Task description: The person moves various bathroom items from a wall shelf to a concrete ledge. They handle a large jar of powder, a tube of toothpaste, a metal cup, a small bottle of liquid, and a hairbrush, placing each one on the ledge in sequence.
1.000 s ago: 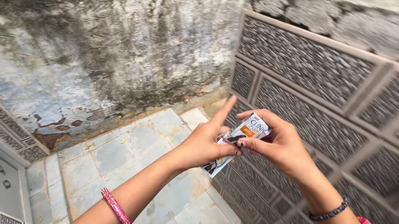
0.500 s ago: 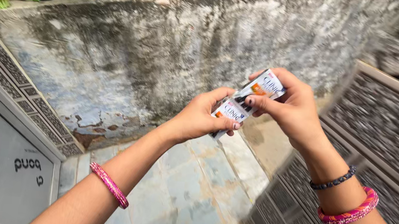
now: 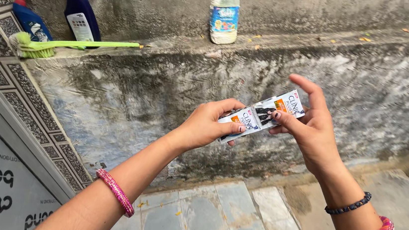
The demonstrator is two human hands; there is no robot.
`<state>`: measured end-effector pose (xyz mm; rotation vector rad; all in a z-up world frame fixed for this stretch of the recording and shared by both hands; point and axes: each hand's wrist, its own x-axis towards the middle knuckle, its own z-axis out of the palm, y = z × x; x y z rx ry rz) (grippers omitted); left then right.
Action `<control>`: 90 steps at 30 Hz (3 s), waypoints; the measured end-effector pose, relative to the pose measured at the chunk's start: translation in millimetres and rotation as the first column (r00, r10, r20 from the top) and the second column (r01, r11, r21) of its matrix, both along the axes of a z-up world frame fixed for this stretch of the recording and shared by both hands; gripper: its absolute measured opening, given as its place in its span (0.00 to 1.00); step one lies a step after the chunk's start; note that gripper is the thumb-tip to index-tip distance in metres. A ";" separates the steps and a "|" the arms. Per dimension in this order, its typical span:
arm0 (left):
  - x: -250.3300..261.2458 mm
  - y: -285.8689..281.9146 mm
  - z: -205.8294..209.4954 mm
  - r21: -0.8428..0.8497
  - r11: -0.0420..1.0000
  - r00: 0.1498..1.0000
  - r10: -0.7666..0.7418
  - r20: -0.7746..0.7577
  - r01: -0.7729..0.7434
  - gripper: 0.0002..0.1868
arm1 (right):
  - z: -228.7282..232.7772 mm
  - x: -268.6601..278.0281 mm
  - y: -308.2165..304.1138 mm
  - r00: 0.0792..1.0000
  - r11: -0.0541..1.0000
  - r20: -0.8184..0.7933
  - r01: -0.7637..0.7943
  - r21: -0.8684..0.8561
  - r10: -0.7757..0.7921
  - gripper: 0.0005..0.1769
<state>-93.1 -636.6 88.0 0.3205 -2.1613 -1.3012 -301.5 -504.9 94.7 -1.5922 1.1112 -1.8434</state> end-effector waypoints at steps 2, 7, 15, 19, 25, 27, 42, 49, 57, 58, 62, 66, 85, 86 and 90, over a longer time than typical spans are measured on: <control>-7.9 -27.8 5.9 -0.007 1.000 1.000 0.020 0.002 -0.020 0.21 | 3.1 -9.1 -32.0 1.000 0.999 -0.016 -0.016 -0.042 0.015 0.40; -35.2 -103.8 14.8 -0.147 0.973 0.982 0.184 0.039 -0.177 0.23 | 4.1 -57.4 -124.5 0.992 0.993 -0.059 -0.112 0.021 0.113 0.29; -97.7 -227.9 20.3 -0.115 0.921 0.922 0.382 0.066 -0.373 0.22 | 13.3 -143.2 -293.2 0.951 0.958 -0.115 -0.284 0.029 0.285 0.23; -115.5 -285.5 38.2 -0.436 0.764 0.858 0.513 -0.034 -0.475 0.22 | 22.4 -173.3 -368.9 0.917 0.933 -0.179 -0.360 0.014 0.357 0.19; -128.5 -339.1 58.2 -0.434 0.664 0.713 0.698 0.067 -0.609 0.20 | 37.8 -198.4 -465.5 0.856 0.886 -0.230 -0.456 0.086 0.463 0.19; -131.2 -355.9 61.9 -0.491 0.608 0.699 0.715 -0.003 -0.624 0.20 | 42.3 -198.3 -492.0 0.854 0.884 -0.232 -0.455 0.102 0.466 0.19; -159.8 -481.2 30.3 -0.453 0.441 0.558 0.814 -0.162 -0.775 0.12 | 14.5 -189.6 -607.6 0.898 0.997 -0.433 -0.070 0.029 0.076 0.16; -149.7 -511.9 -3.4 -0.598 0.047 0.249 0.933 -0.260 -0.800 0.09 | -5.7 -138.8 -634.9 0.735 0.992 -0.666 0.094 -0.085 -0.127 0.13; -139.7 -549.3 -32.8 -0.655 -0.071 0.056 0.984 -0.171 -0.752 0.13 | -37.1 -105.0 -686.4 0.654 0.967 -0.731 0.002 -0.254 -0.193 0.11; -137.4 -552.5 -34.1 -0.694 -0.100 0.030 0.985 -0.172 -0.713 0.12 | -39.9 -100.6 -691.7 0.635 0.968 -0.746 0.008 -0.252 -0.200 0.11; -128.0 -565.8 -40.2 -0.753 -0.135 -0.014 0.986 -0.164 -0.645 0.12 | -52.9 -89.4 -705.4 0.631 0.956 -0.742 -0.007 -0.295 -0.224 0.10; -118.5 -571.2 -55.9 -0.707 -0.026 0.051 0.995 -0.088 -0.706 0.12 | -65.2 -86.2 -714.5 0.616 0.948 -0.744 0.020 -0.316 -0.261 0.07; -73.4 -475.2 -66.5 -0.724 0.049 0.175 0.979 -0.101 -0.688 0.20 | -60.5 -87.3 -650.0 0.662 0.941 -0.692 0.063 -0.332 -0.288 0.11; -69.7 -463.0 -62.9 -0.712 0.040 0.184 0.975 -0.126 -0.701 0.21 | -56.4 -87.9 -640.8 0.707 0.952 -0.660 0.062 -0.299 -0.254 0.11; -50.0 -409.1 -48.9 -0.654 0.018 0.222 0.948 -0.230 -0.756 0.21 | -49.8 -83.2 -593.6 0.847 0.978 -0.509 0.054 -0.200 -0.151 0.12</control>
